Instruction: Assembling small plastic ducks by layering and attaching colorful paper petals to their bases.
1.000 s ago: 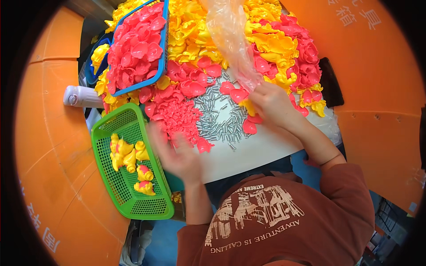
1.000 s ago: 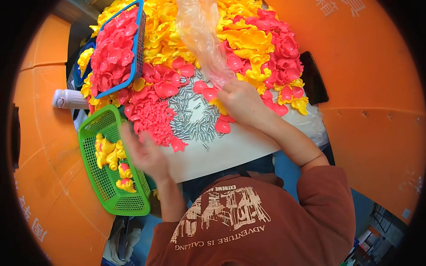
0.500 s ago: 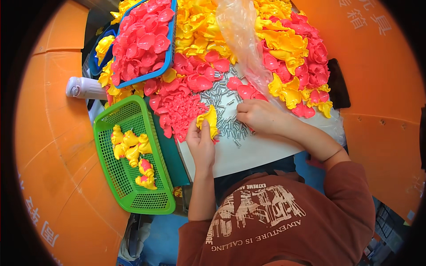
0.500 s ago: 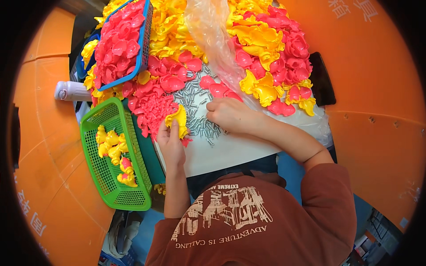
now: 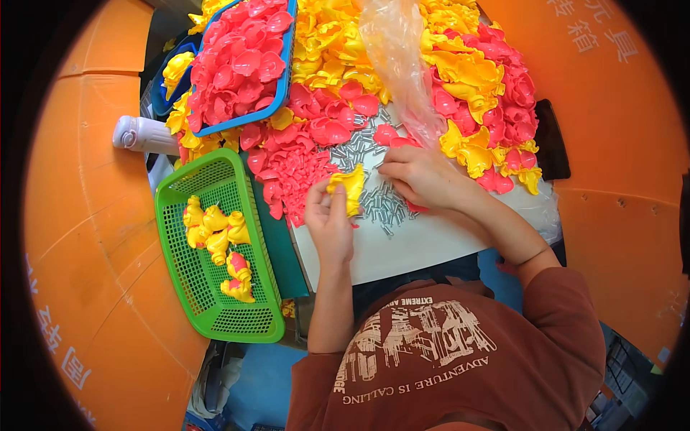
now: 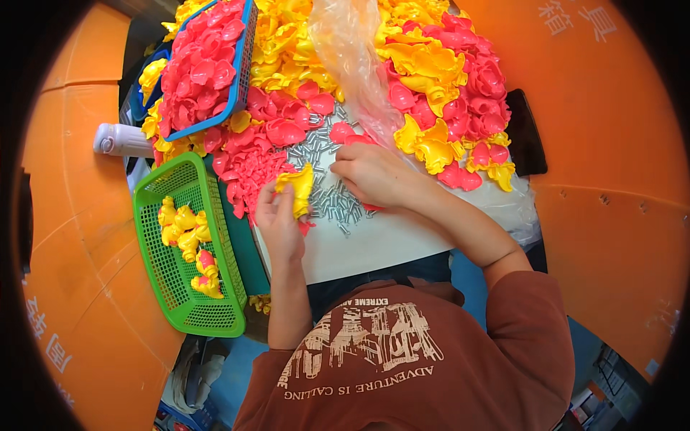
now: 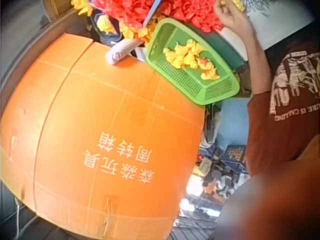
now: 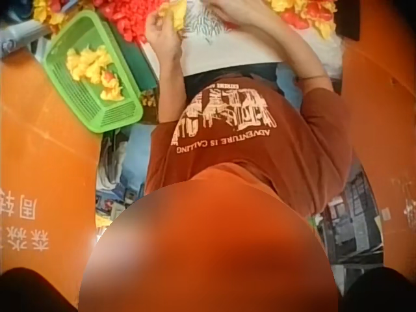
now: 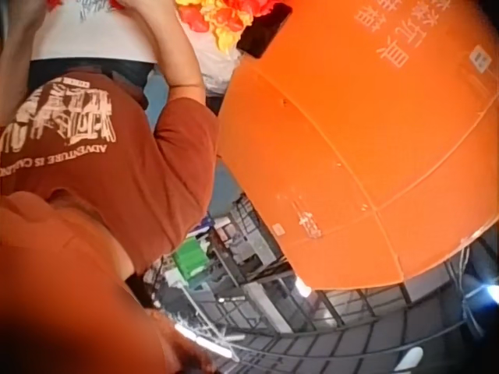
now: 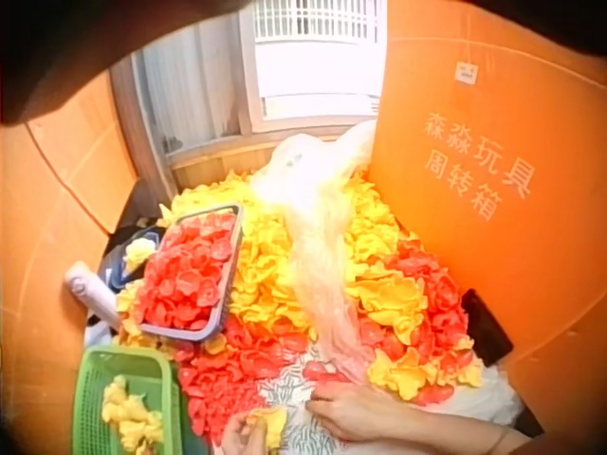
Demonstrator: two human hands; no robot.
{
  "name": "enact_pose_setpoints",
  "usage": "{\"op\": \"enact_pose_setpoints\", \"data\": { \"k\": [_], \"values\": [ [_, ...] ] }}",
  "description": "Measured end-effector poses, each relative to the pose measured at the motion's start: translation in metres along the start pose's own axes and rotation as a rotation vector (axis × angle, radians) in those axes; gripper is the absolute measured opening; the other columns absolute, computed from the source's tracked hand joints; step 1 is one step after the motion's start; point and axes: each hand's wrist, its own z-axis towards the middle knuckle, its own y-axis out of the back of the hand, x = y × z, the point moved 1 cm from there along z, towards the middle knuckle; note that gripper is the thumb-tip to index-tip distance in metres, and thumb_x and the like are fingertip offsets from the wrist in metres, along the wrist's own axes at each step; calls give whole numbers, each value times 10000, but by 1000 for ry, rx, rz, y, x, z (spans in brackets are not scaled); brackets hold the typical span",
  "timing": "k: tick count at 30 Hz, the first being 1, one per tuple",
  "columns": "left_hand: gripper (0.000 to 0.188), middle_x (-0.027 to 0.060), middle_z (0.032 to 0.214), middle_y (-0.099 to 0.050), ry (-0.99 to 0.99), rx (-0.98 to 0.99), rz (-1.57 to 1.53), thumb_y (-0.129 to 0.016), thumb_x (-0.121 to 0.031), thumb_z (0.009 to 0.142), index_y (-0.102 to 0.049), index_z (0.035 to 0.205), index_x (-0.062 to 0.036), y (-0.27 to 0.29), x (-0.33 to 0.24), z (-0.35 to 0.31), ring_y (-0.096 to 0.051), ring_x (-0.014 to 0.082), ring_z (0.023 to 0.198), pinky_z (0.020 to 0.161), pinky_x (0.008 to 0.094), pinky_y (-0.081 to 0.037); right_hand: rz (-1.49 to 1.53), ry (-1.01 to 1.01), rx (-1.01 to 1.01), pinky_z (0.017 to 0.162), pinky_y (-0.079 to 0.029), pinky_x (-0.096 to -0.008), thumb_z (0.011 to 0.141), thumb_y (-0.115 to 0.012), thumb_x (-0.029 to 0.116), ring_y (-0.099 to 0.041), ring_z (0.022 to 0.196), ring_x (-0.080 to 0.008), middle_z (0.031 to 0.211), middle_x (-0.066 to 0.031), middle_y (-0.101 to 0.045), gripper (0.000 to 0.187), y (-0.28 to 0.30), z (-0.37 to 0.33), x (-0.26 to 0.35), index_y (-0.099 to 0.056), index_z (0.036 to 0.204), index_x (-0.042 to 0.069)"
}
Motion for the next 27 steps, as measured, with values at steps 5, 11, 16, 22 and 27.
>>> {"op": "enact_pose_setpoints", "data": {
  "k": [5,11,16,22,27],
  "values": [
    [153,80,800,-607,-90,-114,-51,-514,-91,911,-486,1033,-3,9,-5,-2,-552,103,528,429,189,-390,-2,65,235,708,-477,-381,720,-639,89,-566,846,-269,811,-90,-540,169,-3,-14,16,-628,885,56],
    [151,75,817,-607,-88,-108,-63,-510,-95,913,-488,1034,-7,12,2,-4,-550,104,525,429,188,-392,25,67,220,637,-480,-386,750,-641,137,-581,749,-282,791,-95,-541,119,-23,17,-6,-625,840,62],
    [144,75,816,-608,-81,-7,-29,-518,-78,904,-504,1020,6,16,5,-17,-565,102,597,490,203,-430,40,21,66,633,-481,-394,787,-624,143,-593,735,-299,774,-104,-570,91,-21,38,-22,-616,815,57],
    [207,67,918,-601,184,1023,571,-532,-22,879,-524,1080,28,20,38,-39,-581,100,839,701,243,-494,188,-31,-203,695,-494,-355,820,-617,135,-626,826,-273,913,-140,-634,173,-1,33,-20,-639,946,19],
    [167,51,922,-589,44,545,215,-522,-15,881,-519,1041,34,-12,42,9,-576,97,802,703,230,-474,637,-300,-278,680,-479,-271,823,-596,63,-616,742,-165,853,-122,-655,182,6,5,-17,-629,984,-17]
  ]
}}
